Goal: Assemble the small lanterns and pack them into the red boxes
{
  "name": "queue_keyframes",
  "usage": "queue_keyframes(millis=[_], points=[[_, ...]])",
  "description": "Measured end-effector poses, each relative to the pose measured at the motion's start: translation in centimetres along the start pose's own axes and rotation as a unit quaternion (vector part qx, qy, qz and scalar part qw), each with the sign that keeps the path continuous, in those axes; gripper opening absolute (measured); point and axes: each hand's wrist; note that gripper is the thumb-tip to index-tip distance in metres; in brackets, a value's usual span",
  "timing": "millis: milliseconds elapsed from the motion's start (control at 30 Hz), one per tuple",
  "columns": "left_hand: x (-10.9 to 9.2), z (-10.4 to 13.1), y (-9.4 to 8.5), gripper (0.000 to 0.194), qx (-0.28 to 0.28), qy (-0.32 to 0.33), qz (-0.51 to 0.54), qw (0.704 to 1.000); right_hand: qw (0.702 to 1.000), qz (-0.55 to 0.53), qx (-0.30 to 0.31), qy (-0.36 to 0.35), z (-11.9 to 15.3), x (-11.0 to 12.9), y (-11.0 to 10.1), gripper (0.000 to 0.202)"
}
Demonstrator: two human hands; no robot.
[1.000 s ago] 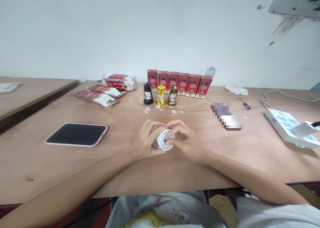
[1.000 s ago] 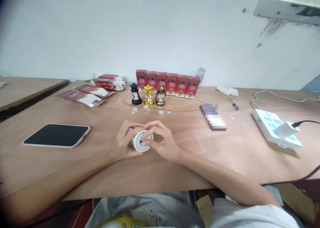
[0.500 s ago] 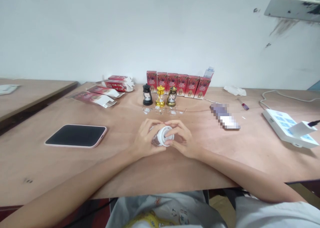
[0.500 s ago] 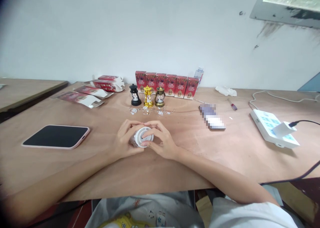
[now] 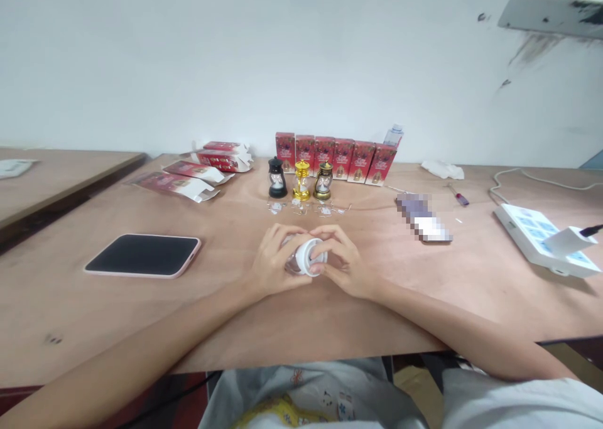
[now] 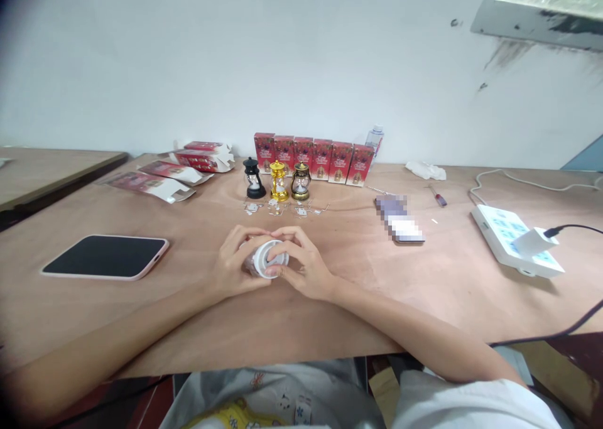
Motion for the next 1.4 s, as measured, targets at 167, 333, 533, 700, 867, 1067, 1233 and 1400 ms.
queue_keyframes(millis=[167, 333, 533, 700, 867, 1067, 1233, 1400], points=[[0.1, 0.1, 0.1, 0.045, 0.000, 0.000, 0.001, 1.000, 1.000, 0.005, 0.001, -0.002, 0.0, 0.1, -0.1, 0.010], [0.2, 0.2, 0.1, 0.045, -0.001, 0.003, 0.001, 1.000, 1.000, 0.005, -0.002, -0.006, 0.1, 0.0, -0.1, 0.011], [0.1, 0.1, 0.0, 0.042, -0.009, 0.012, 0.001, 1.000, 1.000, -0.007, -0.009, -0.018, 0.1, -0.1, 0.2, 0.008], [0.0, 0.1, 0.0, 0.042, -0.010, 0.007, 0.000, 1.000, 0.999, -0.022, -0.013, -0.024, 0.0, -0.1, 0.0, 0.007], [-0.2, -0.1, -0.1, 0.042, 0.008, -0.001, -0.006, 1.000, 0.999, -0.007, -0.029, -0.038, -0.1, -0.2, -0.2, 0.002], [-0.1, -0.2, -0.2, 0.041, 0.031, -0.019, 0.001, 0.999, 0.994, 0.079, -0.050, -0.053, 0.2, -0.3, -0.2, 0.003], [0.1, -0.1, -0.2, 0.045, 0.035, -0.005, 0.030, 0.999, 0.979, 0.163, -0.074, -0.094, 0.7, -0.6, -0.1, 0.011], [0.1, -0.1, -0.1, 0.046, 0.038, 0.015, 0.030, 0.999, 0.973, 0.179, -0.114, -0.092, 0.9, -0.8, 0.2, 0.016]])
Point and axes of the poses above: each hand's wrist, its own z-axis away from the middle knuckle, its own y-axis out of the palm, x = y × z, and after that the axes turned 3 degrees about y, right-handed
